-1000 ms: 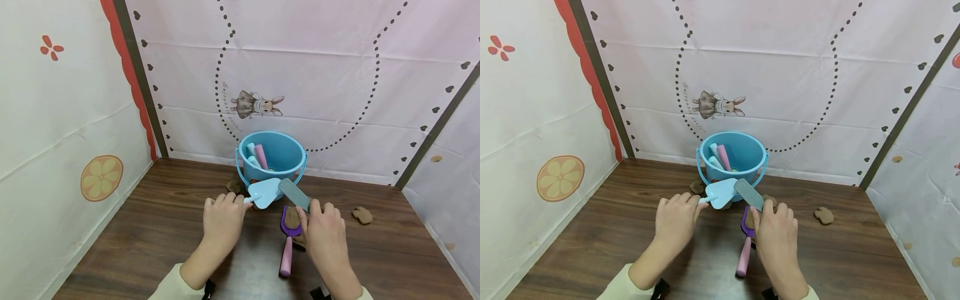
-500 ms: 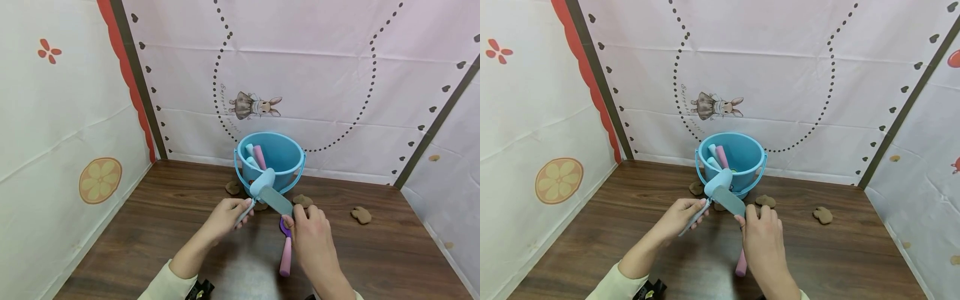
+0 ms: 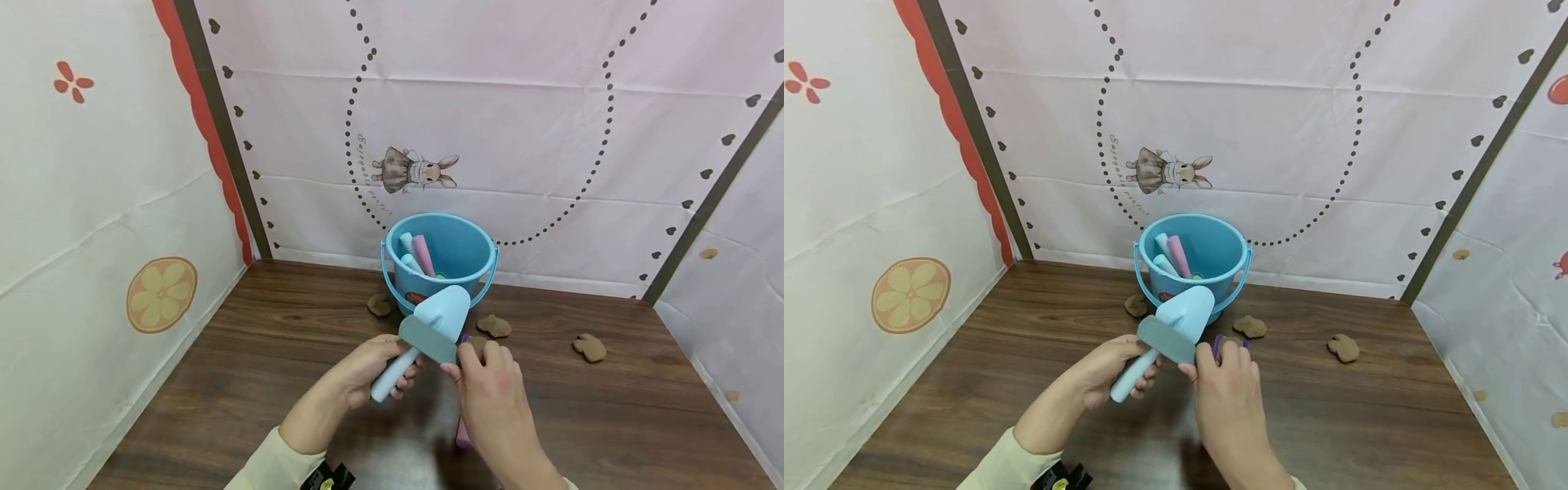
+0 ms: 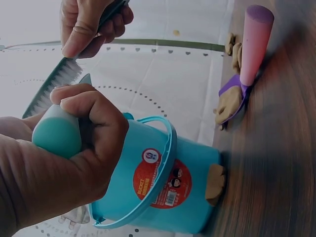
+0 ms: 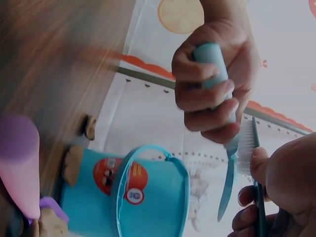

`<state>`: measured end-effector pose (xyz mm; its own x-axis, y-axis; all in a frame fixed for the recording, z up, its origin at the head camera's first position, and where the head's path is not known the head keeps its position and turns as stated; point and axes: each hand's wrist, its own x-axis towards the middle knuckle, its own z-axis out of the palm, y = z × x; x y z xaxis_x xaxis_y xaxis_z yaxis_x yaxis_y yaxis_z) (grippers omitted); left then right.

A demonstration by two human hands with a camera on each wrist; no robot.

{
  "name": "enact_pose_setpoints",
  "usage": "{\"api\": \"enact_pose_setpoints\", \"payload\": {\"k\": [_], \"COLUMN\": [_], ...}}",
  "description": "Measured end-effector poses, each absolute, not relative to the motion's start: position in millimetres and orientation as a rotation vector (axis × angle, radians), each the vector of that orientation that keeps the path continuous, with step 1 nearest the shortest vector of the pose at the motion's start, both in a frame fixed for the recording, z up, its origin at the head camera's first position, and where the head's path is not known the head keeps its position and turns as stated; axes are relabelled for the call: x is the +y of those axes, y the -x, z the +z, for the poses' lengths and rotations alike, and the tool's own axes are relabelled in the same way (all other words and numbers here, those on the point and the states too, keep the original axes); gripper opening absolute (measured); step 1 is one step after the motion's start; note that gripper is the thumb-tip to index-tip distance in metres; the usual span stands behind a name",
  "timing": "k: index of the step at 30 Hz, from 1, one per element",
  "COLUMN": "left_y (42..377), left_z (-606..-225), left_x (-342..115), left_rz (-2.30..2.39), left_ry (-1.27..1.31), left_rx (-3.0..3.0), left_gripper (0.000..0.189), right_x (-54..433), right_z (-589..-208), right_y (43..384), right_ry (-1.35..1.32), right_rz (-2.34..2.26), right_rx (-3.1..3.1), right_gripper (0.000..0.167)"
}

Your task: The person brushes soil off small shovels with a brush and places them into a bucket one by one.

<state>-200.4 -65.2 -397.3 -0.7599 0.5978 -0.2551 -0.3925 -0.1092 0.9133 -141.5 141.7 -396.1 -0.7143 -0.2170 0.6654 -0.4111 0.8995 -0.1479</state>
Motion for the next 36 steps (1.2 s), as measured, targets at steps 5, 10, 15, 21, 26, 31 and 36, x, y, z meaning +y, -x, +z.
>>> {"api": "enact_pose_setpoints", "payload": {"k": [5,10,15,21,26,31,36], "left_y": [199.4,197.6,195.7,195.9,196.4,194.8,192.8], "left_z": [-397.0,-396.3,-395.6,-395.8,-394.6,-392.3,-392.1], "left_x": [-64.0,-62.8,-62.1,-63.7,-63.1,-61.3,-61.2], "left_rz": [1.873,1.822,1.824,1.865,1.868,1.839,1.816], "left_ry": [-0.266,-0.296,-0.304,-0.28,-0.305,-0.325,-0.326], "left_rx": [1.511,1.542,1.53,1.532,1.526,1.552,1.555], "left_gripper": [0.043,0.043,0.044,0.042,0.038,0.042,0.042], "right_x": [155.0,179.1,190.0,160.1,148.6,168.9,190.6], "right_z": [-393.0,-389.6,-383.6,-384.9,-390.1,-386.9,-384.6], "right_y": [150.5,163.1,163.7,149.3,146.2,157.2,164.3], "right_ry": [-0.391,-0.262,-0.184,-0.398,-0.481,-0.332,-0.177], "right_rz": [0.398,0.403,0.385,0.417,0.407,0.431,0.433], "right_rx": [-2.398,-2.38,-2.337,-2.373,-2.374,-2.346,-2.364], "right_gripper": [0.037,0.029,0.033,0.033,0.037,0.031,0.033]}}
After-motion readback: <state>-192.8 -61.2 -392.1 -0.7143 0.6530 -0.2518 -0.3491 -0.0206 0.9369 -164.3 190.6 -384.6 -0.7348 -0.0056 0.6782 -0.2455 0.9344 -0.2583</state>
